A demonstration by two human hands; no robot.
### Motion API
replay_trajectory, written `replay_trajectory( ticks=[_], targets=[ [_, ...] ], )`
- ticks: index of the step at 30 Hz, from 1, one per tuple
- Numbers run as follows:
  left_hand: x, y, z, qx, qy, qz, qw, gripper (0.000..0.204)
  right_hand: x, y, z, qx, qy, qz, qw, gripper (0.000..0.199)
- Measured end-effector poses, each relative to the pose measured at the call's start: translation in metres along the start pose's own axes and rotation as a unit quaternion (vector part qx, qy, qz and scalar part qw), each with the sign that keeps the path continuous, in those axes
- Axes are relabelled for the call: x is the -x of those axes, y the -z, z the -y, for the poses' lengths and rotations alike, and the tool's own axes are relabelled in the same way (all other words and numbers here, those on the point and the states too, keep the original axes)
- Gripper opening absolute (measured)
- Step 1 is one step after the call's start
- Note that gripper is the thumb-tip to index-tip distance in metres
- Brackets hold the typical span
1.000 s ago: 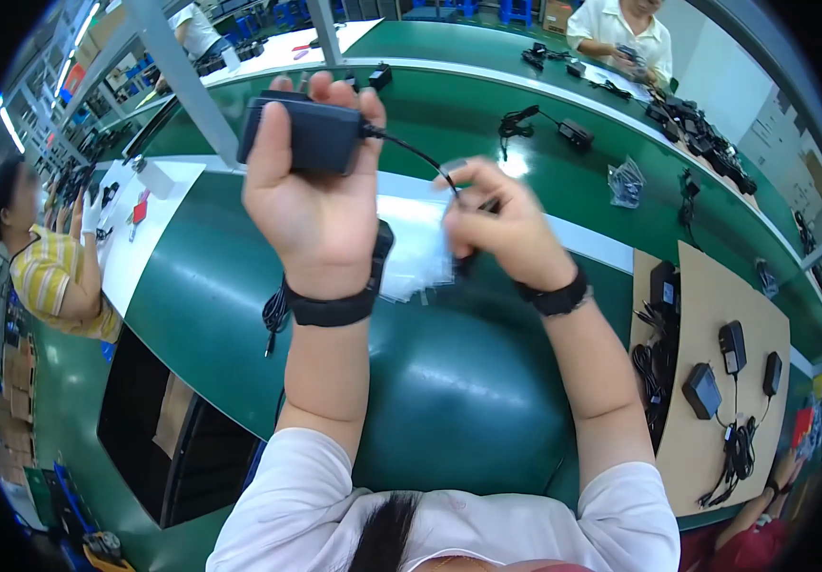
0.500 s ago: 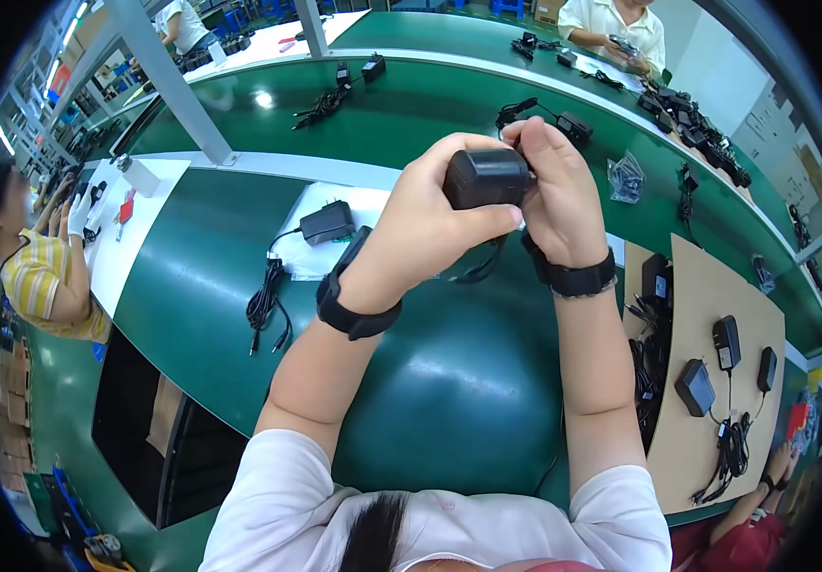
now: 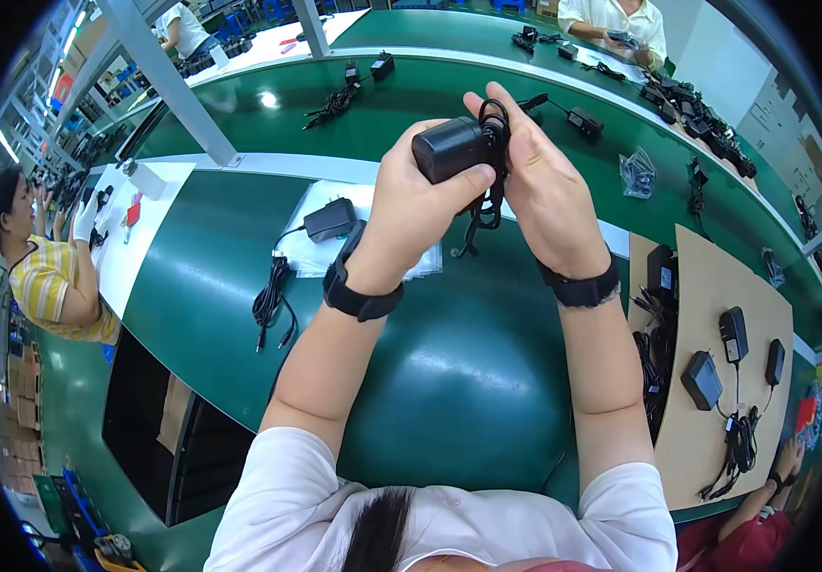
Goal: The person picks up a power adapter and a cable, wraps the cable around the adapter, and places the assembly into a plastic bag, repeating this process for several units.
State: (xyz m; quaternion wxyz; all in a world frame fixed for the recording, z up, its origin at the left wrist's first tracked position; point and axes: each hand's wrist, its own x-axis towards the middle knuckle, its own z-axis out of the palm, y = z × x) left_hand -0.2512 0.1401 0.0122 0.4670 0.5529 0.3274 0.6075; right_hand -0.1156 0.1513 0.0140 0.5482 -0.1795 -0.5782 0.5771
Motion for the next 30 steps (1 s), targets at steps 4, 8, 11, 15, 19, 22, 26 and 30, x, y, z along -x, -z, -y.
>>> replay_trajectory(
  ticks=[4,8,11,15,19,22,26,30],
  targets=[
    [-0.004,0.017,-0.009,0.099,0.100,0.092,0.986,0.036,0.001,-0.006,0.002,0.082,0.051,0.036,0.995,0.053],
    [0.002,0.011,-0.009,0.089,0.084,0.031,0.992,0.034,0.001,-0.014,-0.008,0.202,0.122,0.003,0.972,0.048],
    [0.002,0.000,0.000,0.121,0.013,0.016,0.992,0.034,0.005,-0.021,-0.008,0.294,0.195,-0.004,0.936,0.056],
    [0.001,-0.002,0.013,0.046,-0.027,0.007,0.999,0.041,0.006,-0.013,-0.013,0.163,0.148,-0.001,0.976,0.051],
    [0.007,0.011,0.014,-0.102,-0.122,-0.110,0.981,0.041,-0.003,-0.010,-0.032,0.413,0.307,0.000,0.857,0.056],
    [0.003,0.020,-0.020,-0.148,-0.190,-0.155,0.958,0.031,0.006,-0.009,-0.005,0.439,0.306,-0.157,0.830,0.044],
    [0.009,0.022,-0.025,-0.187,-0.342,-0.212,0.896,0.027,0.005,0.000,-0.010,-0.005,-0.240,0.073,0.968,0.040],
    [0.023,0.015,-0.021,-0.118,-0.369,-0.093,0.917,0.039,-0.002,-0.023,-0.034,-0.392,-0.197,-0.008,0.899,0.036]
  ],
)
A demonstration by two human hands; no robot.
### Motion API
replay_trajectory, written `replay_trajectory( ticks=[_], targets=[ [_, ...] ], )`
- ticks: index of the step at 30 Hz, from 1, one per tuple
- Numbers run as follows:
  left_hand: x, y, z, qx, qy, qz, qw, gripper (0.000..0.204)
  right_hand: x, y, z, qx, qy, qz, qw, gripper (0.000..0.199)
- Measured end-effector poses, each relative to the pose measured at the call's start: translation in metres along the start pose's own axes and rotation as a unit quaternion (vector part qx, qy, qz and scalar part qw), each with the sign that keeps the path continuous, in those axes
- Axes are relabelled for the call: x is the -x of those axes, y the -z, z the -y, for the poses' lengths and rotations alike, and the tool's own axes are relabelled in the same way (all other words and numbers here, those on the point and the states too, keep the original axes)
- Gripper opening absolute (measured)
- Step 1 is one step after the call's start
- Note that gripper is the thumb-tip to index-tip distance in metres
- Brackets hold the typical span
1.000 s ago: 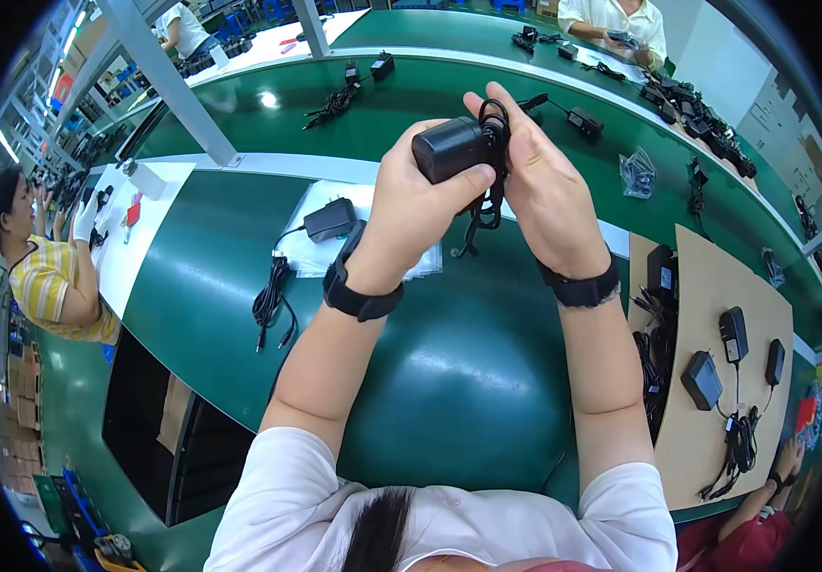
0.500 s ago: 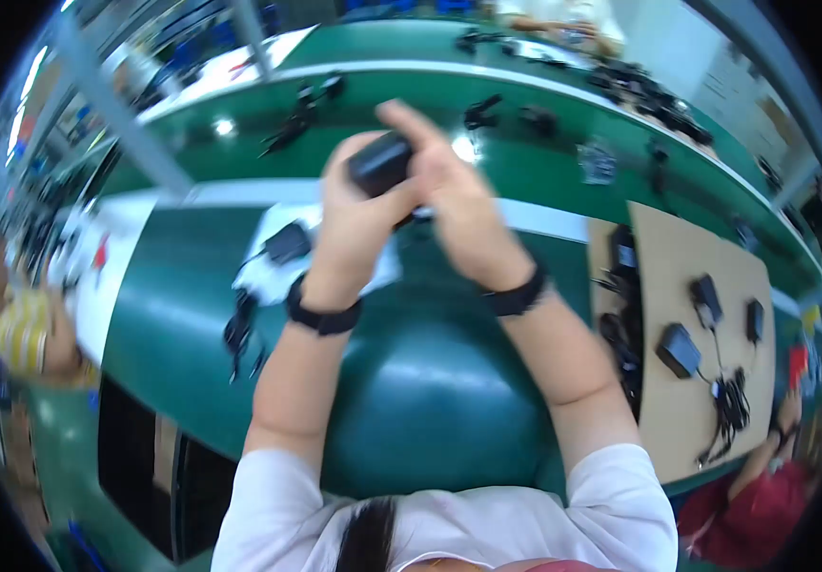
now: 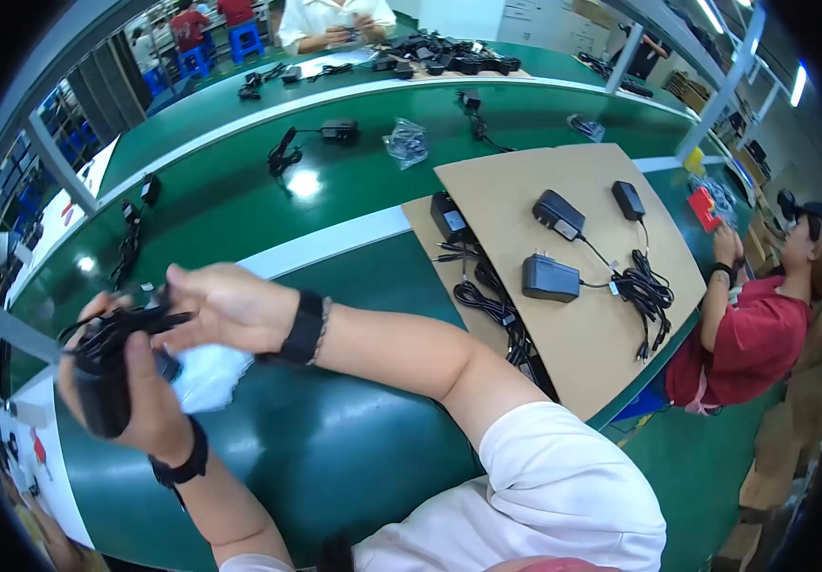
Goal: The person picks up a power adapter and a cable, wraps the cable around the adapter, and places the assembly into a plastic bag, repeating this process for several units.
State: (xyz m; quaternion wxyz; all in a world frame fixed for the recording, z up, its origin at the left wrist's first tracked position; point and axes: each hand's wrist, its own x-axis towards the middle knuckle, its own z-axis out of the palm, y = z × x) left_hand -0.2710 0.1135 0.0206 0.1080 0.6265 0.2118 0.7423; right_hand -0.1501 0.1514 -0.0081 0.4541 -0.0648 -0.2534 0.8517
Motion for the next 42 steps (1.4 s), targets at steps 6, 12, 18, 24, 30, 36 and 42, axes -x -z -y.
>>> replay_trajectory(
  ticks=[6,12,18,24,30,36,42],
  targets=[
    [0.000,-0.014,0.001,0.129,0.248,-0.040,0.959,0.038,0.004,-0.009,0.007,0.215,0.173,-0.059,0.959,0.026],
    [0.001,-0.018,0.006,0.206,0.301,-0.079,0.928,0.038,0.015,-0.021,-0.008,0.390,0.302,-0.010,0.870,0.051],
    [0.005,-0.005,0.015,0.409,0.324,0.014,0.853,0.044,0.020,-0.019,-0.006,0.614,0.382,-0.009,0.691,0.059],
    [-0.003,0.042,0.038,0.256,0.276,0.154,0.913,0.071,0.010,-0.023,0.005,0.518,0.437,-0.115,0.727,0.047],
    [0.064,0.048,0.087,-0.480,0.178,0.360,0.780,0.048,0.027,-0.020,0.057,0.401,0.481,-0.160,0.763,0.033],
    [0.089,0.076,0.125,-0.553,0.214,0.452,0.666,0.031,0.021,-0.018,0.051,0.494,0.506,-0.084,0.702,0.049],
    [0.058,0.067,0.093,-0.470,0.292,0.434,0.711,0.024,0.040,-0.015,0.055,0.473,0.499,-0.071,0.723,0.061]
  ],
)
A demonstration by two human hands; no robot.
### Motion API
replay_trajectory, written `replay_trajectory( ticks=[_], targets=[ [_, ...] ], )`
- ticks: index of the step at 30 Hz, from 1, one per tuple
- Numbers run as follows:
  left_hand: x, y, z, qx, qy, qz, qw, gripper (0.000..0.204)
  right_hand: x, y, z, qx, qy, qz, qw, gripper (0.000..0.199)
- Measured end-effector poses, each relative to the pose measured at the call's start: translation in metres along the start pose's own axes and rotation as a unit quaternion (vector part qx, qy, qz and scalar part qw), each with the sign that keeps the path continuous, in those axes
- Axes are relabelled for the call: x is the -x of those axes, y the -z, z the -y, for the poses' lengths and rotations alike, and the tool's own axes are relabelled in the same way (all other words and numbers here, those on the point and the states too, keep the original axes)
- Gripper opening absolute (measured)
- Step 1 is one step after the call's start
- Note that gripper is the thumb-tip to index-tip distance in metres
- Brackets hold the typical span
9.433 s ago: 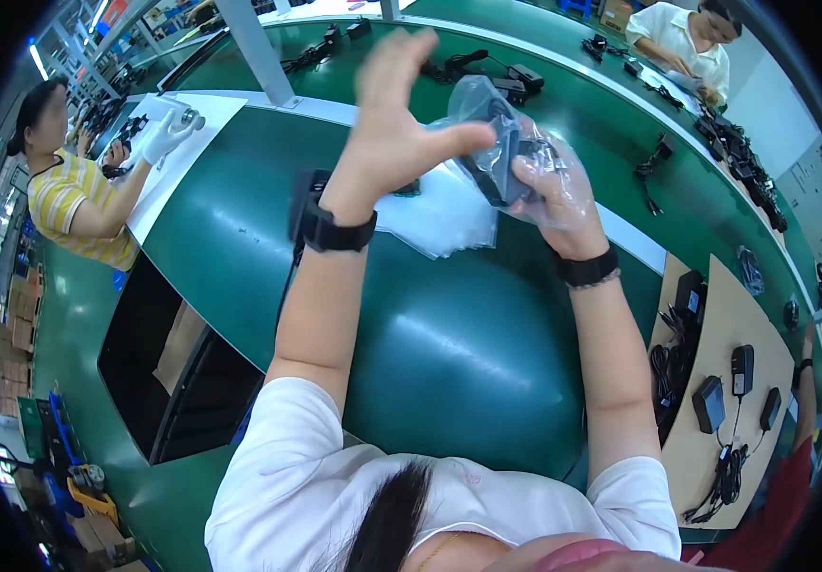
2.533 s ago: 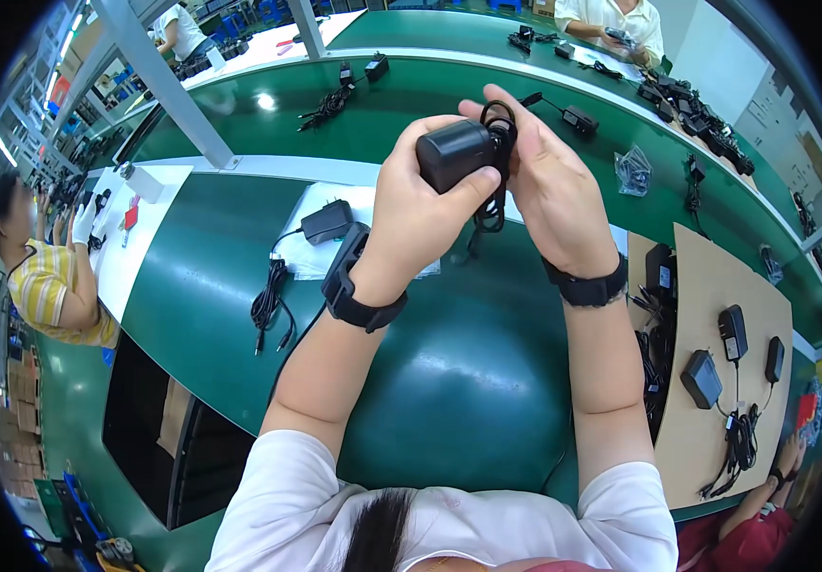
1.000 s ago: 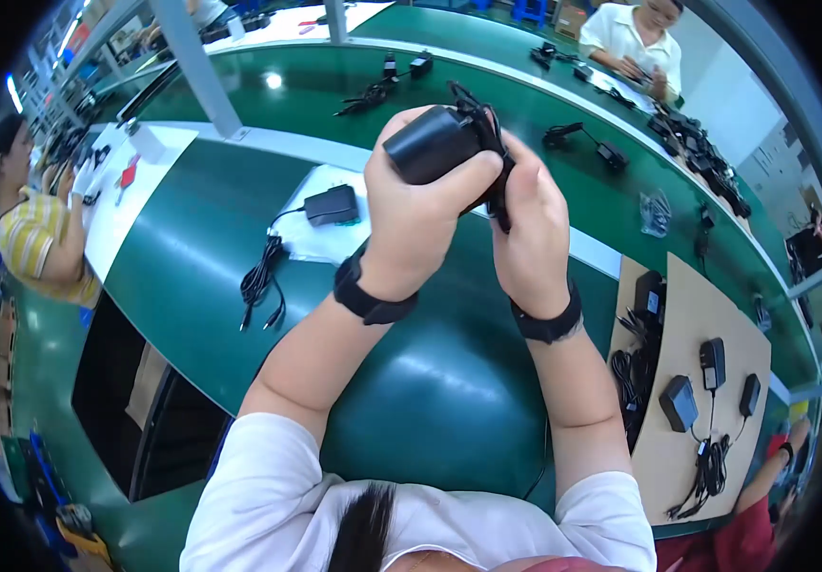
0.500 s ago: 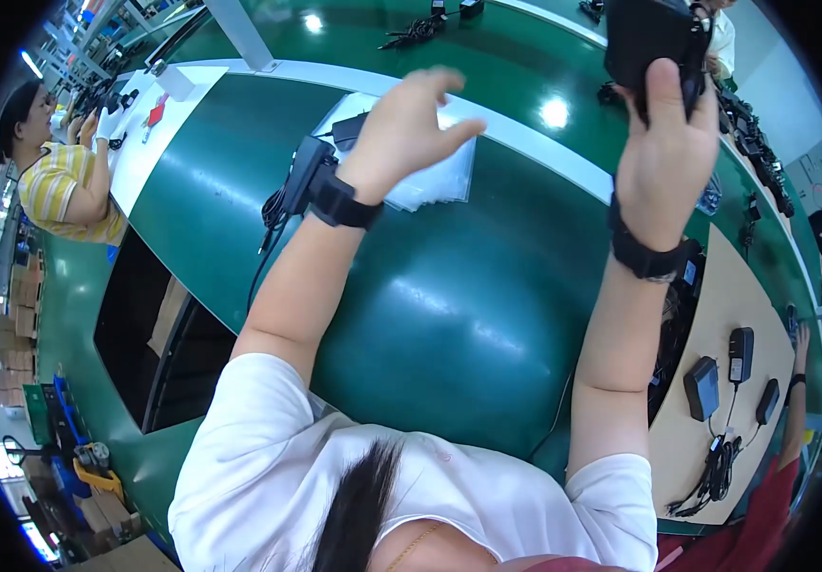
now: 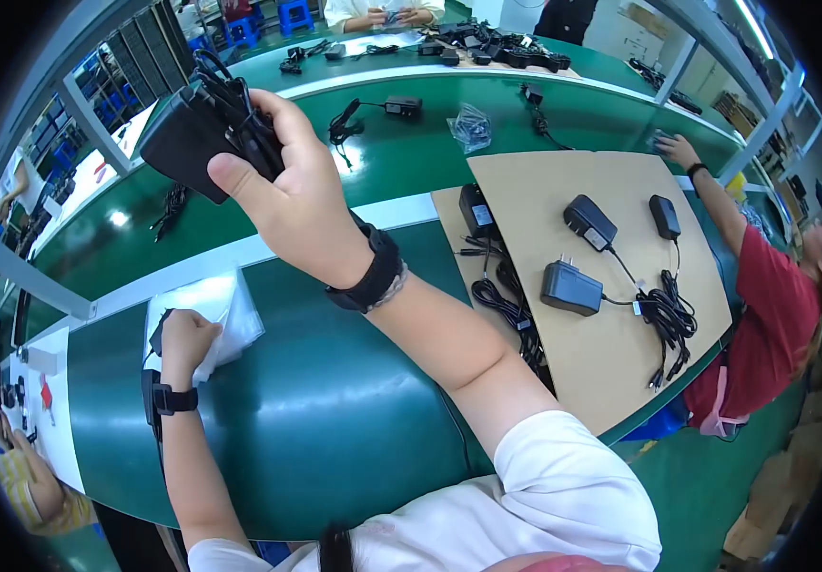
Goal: The person picks up a power adapter and a cable, wraps the cable around the adapter, and places the assembly into a plastic bag, repeating this process for several units.
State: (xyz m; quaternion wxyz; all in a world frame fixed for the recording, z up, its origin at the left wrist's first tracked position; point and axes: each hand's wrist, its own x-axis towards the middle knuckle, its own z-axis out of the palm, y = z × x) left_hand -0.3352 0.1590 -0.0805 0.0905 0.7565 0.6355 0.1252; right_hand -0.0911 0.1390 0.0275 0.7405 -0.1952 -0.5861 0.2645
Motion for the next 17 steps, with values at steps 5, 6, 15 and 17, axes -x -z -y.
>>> replay_trajectory(
  ticks=[5,6,15,17],
  targets=[
    [-0.001,0.006,0.007,0.311,0.149,0.104,0.933,0.021,0.002,0.004,-0.007,0.039,0.012,0.012,0.999,0.060],
    [-0.001,0.005,0.012,0.310,0.153,0.100,0.933,0.021,0.002,0.002,-0.007,0.036,0.012,0.011,0.999,0.059],
    [-0.002,0.019,0.020,0.393,0.128,-0.071,0.908,0.038,0.001,-0.004,-0.008,-0.015,-0.067,0.034,0.997,0.051],
    [0.007,0.027,0.039,0.343,0.121,-0.118,0.924,0.040,0.000,-0.006,-0.013,-0.148,-0.209,0.070,0.964,0.048]
  ],
)
